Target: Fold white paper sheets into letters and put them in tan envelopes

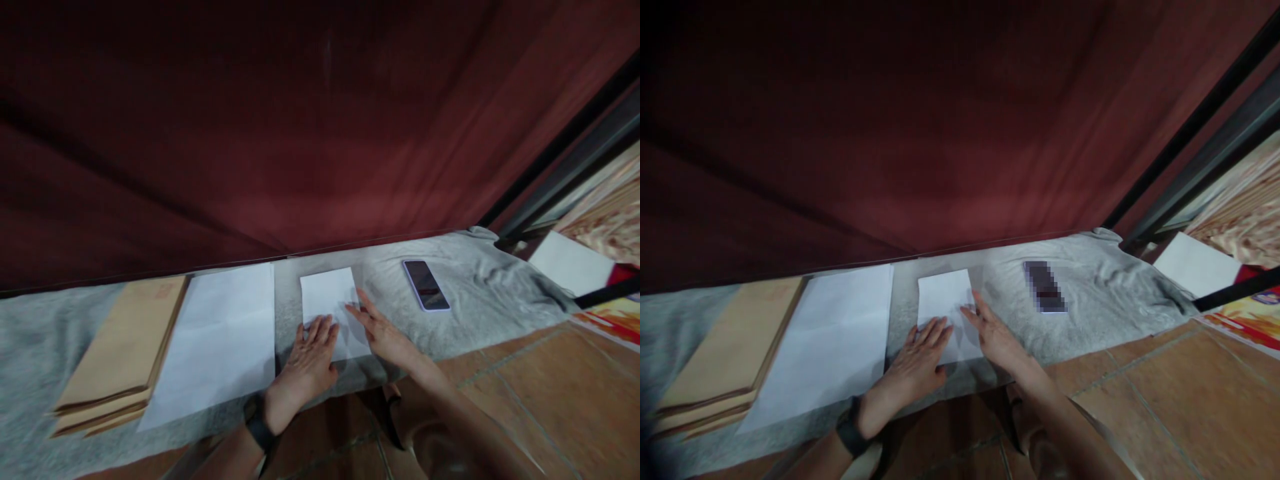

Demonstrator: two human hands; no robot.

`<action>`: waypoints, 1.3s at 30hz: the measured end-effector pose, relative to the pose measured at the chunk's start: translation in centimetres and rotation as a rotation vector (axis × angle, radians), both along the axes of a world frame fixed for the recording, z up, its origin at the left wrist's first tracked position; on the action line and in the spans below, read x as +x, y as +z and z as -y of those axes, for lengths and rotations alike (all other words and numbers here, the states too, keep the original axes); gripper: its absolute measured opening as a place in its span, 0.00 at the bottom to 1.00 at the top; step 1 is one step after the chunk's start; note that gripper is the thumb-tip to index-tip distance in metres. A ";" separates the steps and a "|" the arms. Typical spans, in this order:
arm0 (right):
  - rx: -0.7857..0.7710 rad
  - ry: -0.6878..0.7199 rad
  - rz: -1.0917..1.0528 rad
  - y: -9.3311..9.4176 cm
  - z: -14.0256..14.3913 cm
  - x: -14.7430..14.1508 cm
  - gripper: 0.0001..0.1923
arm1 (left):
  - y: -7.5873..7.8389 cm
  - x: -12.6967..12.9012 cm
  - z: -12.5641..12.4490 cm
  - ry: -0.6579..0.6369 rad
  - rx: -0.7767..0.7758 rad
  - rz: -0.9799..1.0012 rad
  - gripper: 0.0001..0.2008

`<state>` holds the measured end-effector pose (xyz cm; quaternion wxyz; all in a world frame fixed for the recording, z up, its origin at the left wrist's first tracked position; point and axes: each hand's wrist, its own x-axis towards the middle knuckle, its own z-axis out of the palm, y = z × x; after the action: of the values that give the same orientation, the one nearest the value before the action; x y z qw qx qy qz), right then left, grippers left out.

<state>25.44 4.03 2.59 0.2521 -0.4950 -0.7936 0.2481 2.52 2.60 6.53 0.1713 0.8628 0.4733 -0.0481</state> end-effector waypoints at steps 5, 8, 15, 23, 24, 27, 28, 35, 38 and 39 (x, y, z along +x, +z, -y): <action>-0.015 0.087 0.006 0.3 -0.4 1.0 0.36 | -0.4 0.1 0.2 0.000 0.024 0.002 0.36; -0.048 0.111 0.048 0.5 -0.3 1.1 0.35 | -0.3 0.2 0.1 0.009 0.064 0.006 0.33; -0.127 0.184 0.053 1.7 -0.1 1.3 0.35 | 0.5 -1.0 -1.1 0.031 0.098 0.139 0.21; -0.235 0.246 -0.083 3.0 -0.3 1.2 0.20 | 0.9 -2.8 -1.3 0.008 -0.040 0.320 0.15; -0.259 0.244 -0.098 3.2 -0.3 1.3 0.20 | 0.7 -3.3 -1.5 0.025 -0.047 0.332 0.15; -0.325 0.227 -0.139 4.0 -0.3 1.6 0.19 | -0.2 -4.9 -2.7 0.055 -0.078 0.372 0.22; -0.342 0.226 -0.152 4.2 -0.3 1.7 0.19 | -0.5 -5.4 -3.0 0.057 -0.089 0.389 0.22; -0.341 0.168 -0.209 4.1 -0.1 2.1 0.19 | -0.6 -4.8 -3.8 0.100 -0.092 0.509 0.16; -0.340 -0.024 -0.134 2.6 -0.4 2.1 0.18 | -0.1 -4.0 -3.9 0.219 -0.124 0.526 0.18; -0.346 -0.073 -0.112 2.1 -0.6 2.1 0.19 | -0.1 -3.9 -4.0 0.270 -0.132 0.530 0.17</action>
<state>27.51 4.60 4.74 0.2157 -0.5450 -0.7053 0.3989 -1.33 6.57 6.44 0.3495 0.7616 0.5182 0.1713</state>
